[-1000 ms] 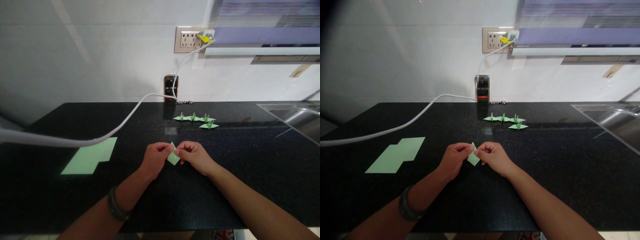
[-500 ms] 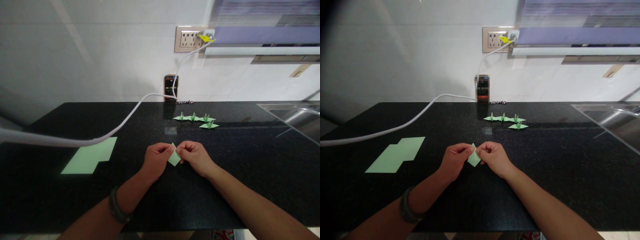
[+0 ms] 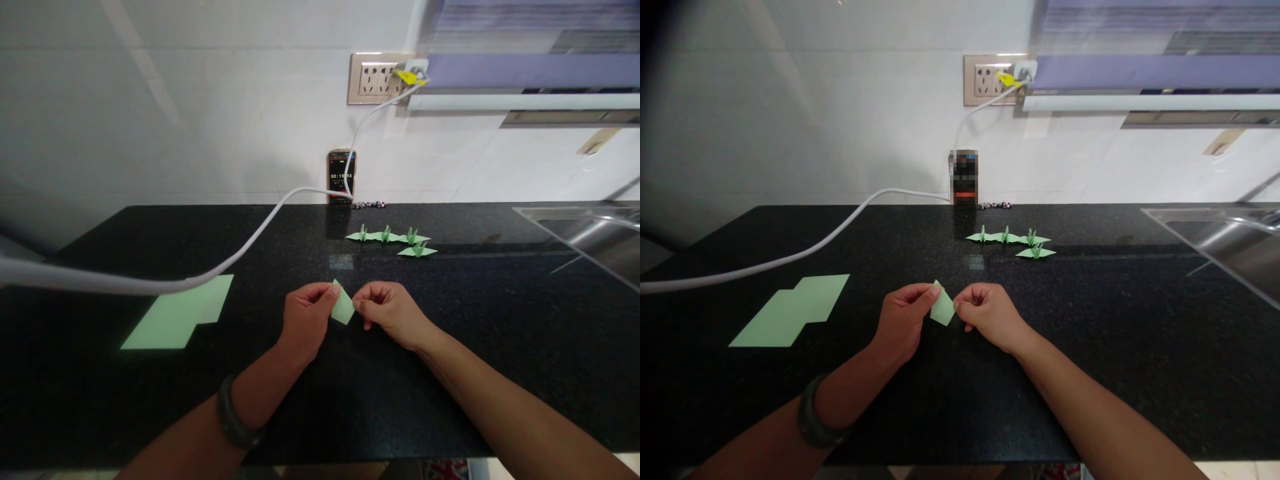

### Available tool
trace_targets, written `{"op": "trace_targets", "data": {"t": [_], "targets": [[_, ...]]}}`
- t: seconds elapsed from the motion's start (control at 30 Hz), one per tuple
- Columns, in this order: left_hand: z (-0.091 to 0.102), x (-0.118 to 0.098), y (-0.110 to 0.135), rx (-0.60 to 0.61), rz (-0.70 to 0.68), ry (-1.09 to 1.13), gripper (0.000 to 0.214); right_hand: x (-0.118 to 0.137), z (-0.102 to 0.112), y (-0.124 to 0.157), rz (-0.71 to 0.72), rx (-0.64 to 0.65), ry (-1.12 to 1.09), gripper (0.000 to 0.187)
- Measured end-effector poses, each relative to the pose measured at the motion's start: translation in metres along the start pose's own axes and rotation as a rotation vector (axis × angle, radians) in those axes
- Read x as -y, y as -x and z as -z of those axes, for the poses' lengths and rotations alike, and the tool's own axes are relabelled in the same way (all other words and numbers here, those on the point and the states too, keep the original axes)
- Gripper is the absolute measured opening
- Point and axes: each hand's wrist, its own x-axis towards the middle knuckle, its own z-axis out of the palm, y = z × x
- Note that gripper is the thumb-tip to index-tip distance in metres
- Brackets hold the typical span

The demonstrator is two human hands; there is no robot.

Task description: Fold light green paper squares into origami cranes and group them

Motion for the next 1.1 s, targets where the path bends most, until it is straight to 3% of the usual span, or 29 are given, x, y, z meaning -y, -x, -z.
{"op": "trace_targets", "data": {"t": [0.57, 0.73, 0.83, 0.93, 1.1], "targets": [[0.003, 0.001, -0.006, -0.095, -0.062, -0.044, 0.023, 0.009, 0.008, 0.002, -0.063, 0.061, 0.121, 0.013], [0.002, -0.003, 0.0, 0.12, -0.071, -0.181, 0.023, 0.002, 0.011, -0.002, 0.119, -0.07, -0.063, 0.018], [0.001, -0.004, 0.003, 0.218, -0.114, -0.269, 0.023, 0.0, 0.009, -0.001, 0.134, -0.024, -0.092, 0.022], [0.0, -0.005, 0.004, 0.255, -0.181, -0.379, 0.023, 0.0, 0.004, 0.001, 0.128, 0.019, -0.055, 0.02], [-0.001, -0.005, 0.003, 0.278, -0.146, -0.402, 0.023, 0.003, -0.001, 0.004, 0.185, -0.071, 0.018, 0.017]]}}
